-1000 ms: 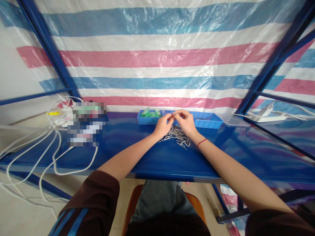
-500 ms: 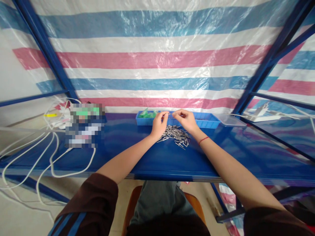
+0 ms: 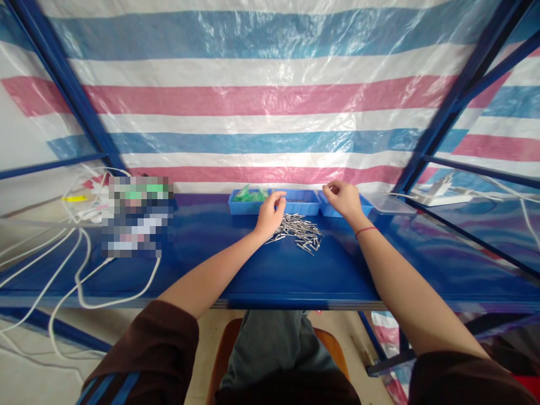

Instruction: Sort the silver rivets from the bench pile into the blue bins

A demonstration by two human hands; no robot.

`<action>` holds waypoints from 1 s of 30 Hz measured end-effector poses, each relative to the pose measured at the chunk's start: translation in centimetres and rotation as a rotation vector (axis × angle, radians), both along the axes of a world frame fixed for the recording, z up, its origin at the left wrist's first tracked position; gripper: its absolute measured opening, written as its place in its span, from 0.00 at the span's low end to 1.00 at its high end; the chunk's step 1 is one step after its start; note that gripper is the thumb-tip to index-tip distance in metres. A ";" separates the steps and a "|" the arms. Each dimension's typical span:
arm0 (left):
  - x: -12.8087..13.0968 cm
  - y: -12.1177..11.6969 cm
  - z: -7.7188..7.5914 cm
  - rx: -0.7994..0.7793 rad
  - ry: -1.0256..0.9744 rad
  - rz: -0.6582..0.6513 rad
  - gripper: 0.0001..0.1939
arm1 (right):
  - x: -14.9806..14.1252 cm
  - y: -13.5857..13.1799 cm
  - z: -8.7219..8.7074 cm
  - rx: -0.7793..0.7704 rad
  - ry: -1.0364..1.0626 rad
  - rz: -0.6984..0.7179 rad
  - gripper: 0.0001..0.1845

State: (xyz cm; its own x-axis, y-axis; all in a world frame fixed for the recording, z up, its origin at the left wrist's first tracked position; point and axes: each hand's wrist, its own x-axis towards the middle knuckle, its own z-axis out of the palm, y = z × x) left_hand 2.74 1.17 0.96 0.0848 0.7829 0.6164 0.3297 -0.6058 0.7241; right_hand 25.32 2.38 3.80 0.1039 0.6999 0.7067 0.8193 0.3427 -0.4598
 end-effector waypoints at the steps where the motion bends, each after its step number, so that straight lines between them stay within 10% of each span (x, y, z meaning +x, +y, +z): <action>1: 0.0 -0.1 0.0 0.007 0.004 -0.006 0.11 | -0.9 -0.3 0.2 -0.051 -0.049 0.100 0.08; 6: 0.0 0.0 -0.1 0.034 0.023 -0.021 0.10 | -5.6 -1.9 0.0 -0.302 -0.440 0.575 0.08; 18: 0.3 -0.2 -0.1 0.106 0.107 -0.070 0.10 | -7.5 -2.1 -1.0 -0.338 -0.644 0.459 0.09; 24: -0.1 0.1 0.3 0.117 0.148 -0.058 0.11 | -6.3 -1.5 -0.7 -0.217 -0.547 0.394 0.10; 30: 0.2 0.3 0.2 -0.012 0.238 -0.041 0.17 | -6.1 -0.7 -0.6 -0.247 0.030 0.537 0.11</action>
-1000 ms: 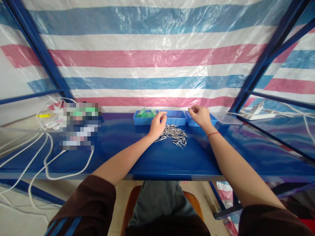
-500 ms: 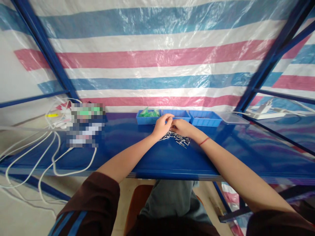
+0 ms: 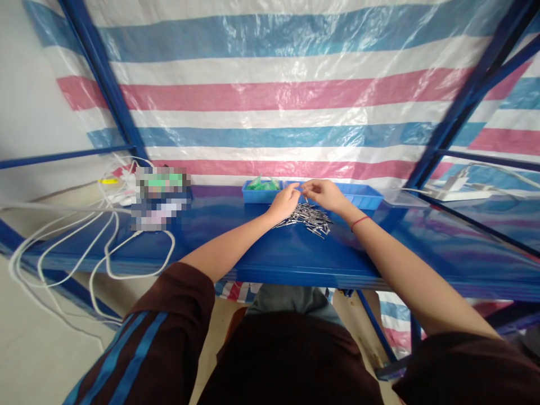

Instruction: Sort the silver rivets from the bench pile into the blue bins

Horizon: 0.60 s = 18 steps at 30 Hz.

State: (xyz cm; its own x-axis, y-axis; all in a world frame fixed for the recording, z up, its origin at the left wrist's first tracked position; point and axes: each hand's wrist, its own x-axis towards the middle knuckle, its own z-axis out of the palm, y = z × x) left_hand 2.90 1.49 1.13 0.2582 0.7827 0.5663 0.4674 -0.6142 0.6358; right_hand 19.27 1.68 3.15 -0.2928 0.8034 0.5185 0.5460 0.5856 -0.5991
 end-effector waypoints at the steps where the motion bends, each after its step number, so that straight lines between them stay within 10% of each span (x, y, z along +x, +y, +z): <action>1: 0.1 -0.1 0.0 -0.025 0.016 -0.003 0.17 | -0.1 0.0 0.0 -0.039 0.072 0.015 0.10; 18: -0.1 0.9 -0.6 -0.060 -0.060 -0.045 0.07 | -0.6 -0.1 -0.4 -0.111 0.342 0.067 0.13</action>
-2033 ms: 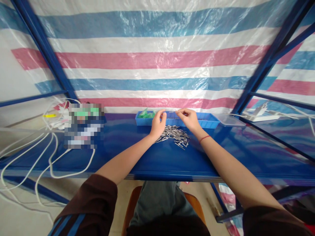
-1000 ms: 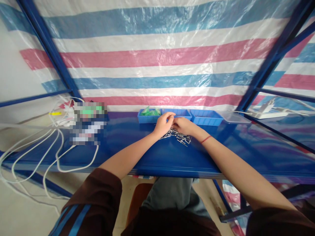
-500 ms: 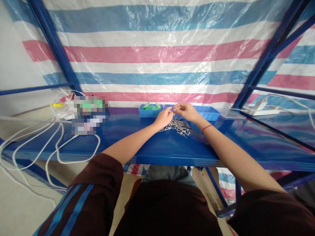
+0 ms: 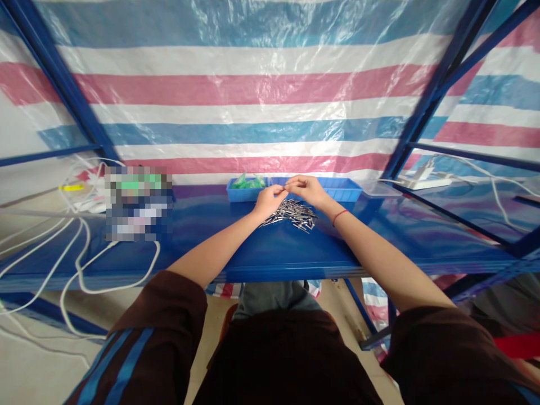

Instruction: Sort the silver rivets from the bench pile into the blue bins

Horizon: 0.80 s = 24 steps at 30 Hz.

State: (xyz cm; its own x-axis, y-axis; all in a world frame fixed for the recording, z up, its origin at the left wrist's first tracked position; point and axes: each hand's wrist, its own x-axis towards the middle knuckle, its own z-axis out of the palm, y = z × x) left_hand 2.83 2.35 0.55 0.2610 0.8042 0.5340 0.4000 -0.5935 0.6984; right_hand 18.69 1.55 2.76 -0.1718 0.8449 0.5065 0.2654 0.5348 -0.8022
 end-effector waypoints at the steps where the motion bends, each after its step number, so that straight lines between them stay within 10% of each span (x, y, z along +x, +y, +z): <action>1: -0.1 0.0 0.1 0.015 0.020 0.034 0.06 | 0.1 0.0 0.0 0.035 -0.026 0.001 0.13; 8: -0.8 -0.2 1.1 0.269 0.209 0.125 0.10 | 1.7 0.1 0.9 0.152 -0.305 -0.113 0.14; 18: -1.6 -0.3 1.3 0.381 0.483 0.083 0.13 | 8.8 -0.2 1.3 0.262 -0.493 -0.961 0.17; 21: -1.7 -0.2 1.1 0.367 0.532 0.084 0.13 | 8.1 -0.7 1.8 0.291 -0.542 -0.840 0.17; 24: -1.6 -0.2 0.8 0.362 0.597 0.072 0.13 | 5.8 -1.4 2.2 0.184 -0.649 -0.370 0.15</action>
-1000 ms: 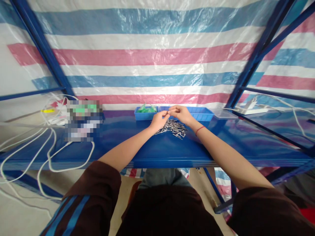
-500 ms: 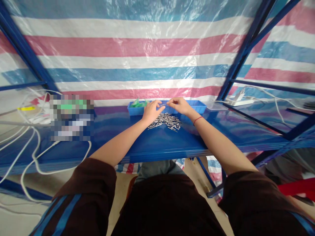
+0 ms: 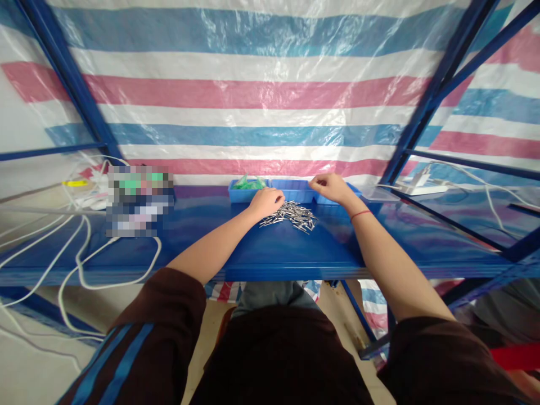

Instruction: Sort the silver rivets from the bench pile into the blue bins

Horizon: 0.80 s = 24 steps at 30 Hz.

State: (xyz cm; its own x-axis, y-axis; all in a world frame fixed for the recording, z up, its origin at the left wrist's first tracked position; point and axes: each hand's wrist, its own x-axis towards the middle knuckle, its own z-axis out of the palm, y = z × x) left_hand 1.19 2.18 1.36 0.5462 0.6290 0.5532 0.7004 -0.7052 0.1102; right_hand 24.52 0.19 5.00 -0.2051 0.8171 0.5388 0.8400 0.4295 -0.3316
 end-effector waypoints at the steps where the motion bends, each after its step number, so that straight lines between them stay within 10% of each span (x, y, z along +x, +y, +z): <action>1: 0.0 0.0 -0.1 -0.006 0.017 -0.005 0.13 | -0.9 -0.2 -0.1 -0.127 -0.032 0.123 0.15; 10: 0.5 0.4 -0.9 -0.049 0.017 -0.049 0.12 | -4.1 0.0 -1.7 -0.393 -0.195 0.291 0.10; 24: 1.5 -0.4 -0.6 -0.120 -0.177 -0.079 0.10 | -4.6 -0.1 -1.3 -0.021 0.072 0.245 0.12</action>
